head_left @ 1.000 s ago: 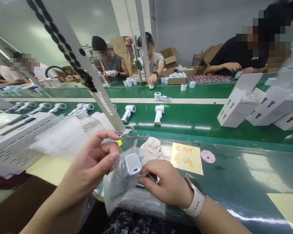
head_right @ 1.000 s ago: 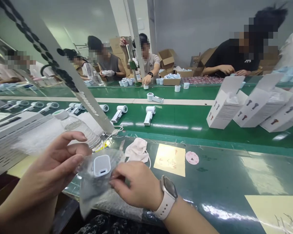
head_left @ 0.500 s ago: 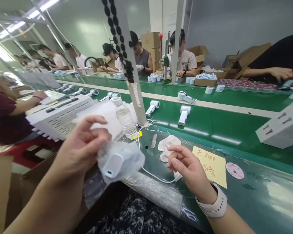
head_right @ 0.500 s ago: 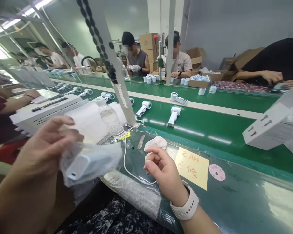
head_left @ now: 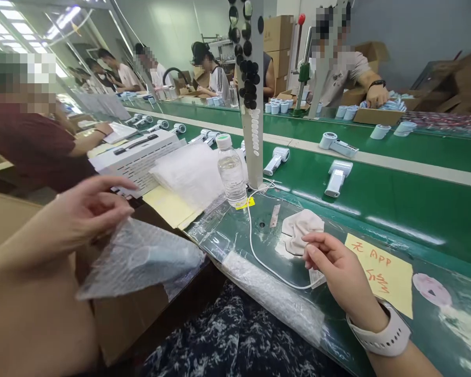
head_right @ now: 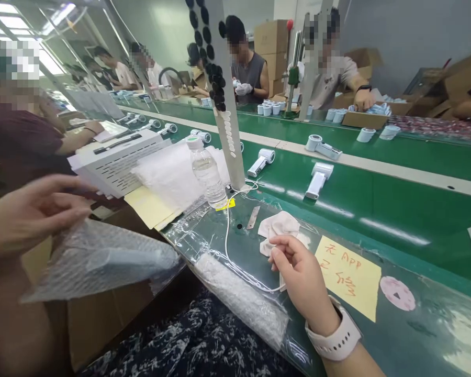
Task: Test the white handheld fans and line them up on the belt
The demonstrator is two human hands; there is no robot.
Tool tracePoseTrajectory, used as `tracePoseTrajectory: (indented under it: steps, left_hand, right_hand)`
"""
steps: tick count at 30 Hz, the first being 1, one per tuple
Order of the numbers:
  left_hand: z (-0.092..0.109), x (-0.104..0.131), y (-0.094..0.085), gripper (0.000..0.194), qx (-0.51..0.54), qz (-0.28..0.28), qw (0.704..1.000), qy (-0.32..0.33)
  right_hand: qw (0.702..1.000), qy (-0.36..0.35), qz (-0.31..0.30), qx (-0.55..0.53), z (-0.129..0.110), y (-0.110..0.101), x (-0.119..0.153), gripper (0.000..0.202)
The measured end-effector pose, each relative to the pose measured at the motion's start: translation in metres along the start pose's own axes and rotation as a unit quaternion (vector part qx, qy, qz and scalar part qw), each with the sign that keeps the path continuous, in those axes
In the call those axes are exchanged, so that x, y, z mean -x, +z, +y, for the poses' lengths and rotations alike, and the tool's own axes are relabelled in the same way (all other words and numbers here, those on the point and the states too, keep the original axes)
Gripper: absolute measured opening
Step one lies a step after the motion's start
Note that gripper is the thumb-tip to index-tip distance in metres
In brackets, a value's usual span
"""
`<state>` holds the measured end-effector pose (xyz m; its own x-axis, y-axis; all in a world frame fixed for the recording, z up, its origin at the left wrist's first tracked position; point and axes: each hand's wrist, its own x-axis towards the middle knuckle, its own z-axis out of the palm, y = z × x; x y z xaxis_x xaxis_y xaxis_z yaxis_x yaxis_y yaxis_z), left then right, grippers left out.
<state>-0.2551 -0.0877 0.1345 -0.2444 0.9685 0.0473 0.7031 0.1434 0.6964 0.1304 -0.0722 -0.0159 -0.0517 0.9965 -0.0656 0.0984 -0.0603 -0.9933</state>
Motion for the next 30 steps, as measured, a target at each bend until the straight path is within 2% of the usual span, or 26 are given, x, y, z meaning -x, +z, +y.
tracePoseTrajectory:
  steps: [3, 6, 9, 11, 13, 15, 17, 18, 19, 21, 23, 26, 28, 30]
  left_hand:
    - [-0.017, -0.003, 0.004, 0.026, -0.099, -0.056, 0.992, -0.055]
    - [-0.028, -0.008, 0.009, 0.009, -0.223, -0.056, 0.972, -0.056]
    - [-0.025, -0.018, 0.016, 0.013, -0.277, -0.03, 0.959, -0.044]
    - [-0.015, -0.026, 0.024, 0.02, -0.269, -0.04, 0.962, -0.019]
    - [0.002, -0.033, 0.039, 0.022, -0.205, -0.114, 0.971, 0.051]
    - [0.026, -0.038, 0.062, 0.025, -0.103, -0.252, 0.95, 0.151]
    - [0.053, -0.042, 0.096, 0.025, -0.038, -0.399, 0.887, 0.229]
    - [0.067, -0.045, 0.116, 0.024, -0.046, -0.439, 0.862, 0.248]
    - [0.08, -0.049, 0.14, 0.024, -0.061, -0.445, 0.85, 0.276]
    - [0.102, -0.064, 0.192, 0.023, -0.096, -0.405, 0.849, 0.326]
    - [0.121, -0.086, 0.248, 0.024, -0.125, -0.355, 0.872, 0.312]
    - [0.15, -0.124, 0.327, 0.037, -0.161, -0.308, 0.89, 0.296]
    - [0.172, -0.143, 0.371, 0.042, -0.19, -0.28, 0.901, 0.272]
    - [0.193, -0.155, 0.406, 0.043, -0.218, -0.255, 0.911, 0.241]
  right_hand:
    - [1.0, 0.0, 0.014, 0.022, 0.0, -0.001, -0.002, 0.035]
    - [0.999, 0.003, 0.012, 0.034, 0.003, -0.001, -0.003, 0.038]
    - [0.999, 0.001, -0.004, 0.048, 0.007, 0.001, -0.002, 0.033]
    - [0.996, -0.011, -0.005, 0.089, 0.009, 0.0, -0.003, 0.028]
    - [0.987, -0.021, 0.021, 0.158, 0.007, -0.005, -0.005, 0.024]
    - [0.968, -0.012, 0.055, 0.244, 0.003, -0.013, -0.011, 0.022]
    - [0.933, 0.023, 0.056, 0.355, -0.002, -0.022, -0.018, 0.021]
    - [0.911, 0.045, 0.045, 0.408, -0.004, -0.026, -0.021, 0.021]
    - [0.889, 0.064, 0.033, 0.452, -0.005, -0.029, -0.024, 0.021]
    - [0.859, 0.085, 0.02, 0.504, -0.007, -0.03, -0.029, 0.021]
    - [0.851, 0.088, 0.025, 0.518, -0.007, -0.027, -0.031, 0.018]
    - [0.841, 0.089, 0.032, 0.533, -0.008, -0.016, -0.034, 0.019]
    - [0.837, 0.093, 0.04, 0.537, -0.008, -0.01, -0.037, 0.021]
    - [0.837, 0.093, 0.046, 0.537, -0.008, -0.007, -0.04, 0.022]
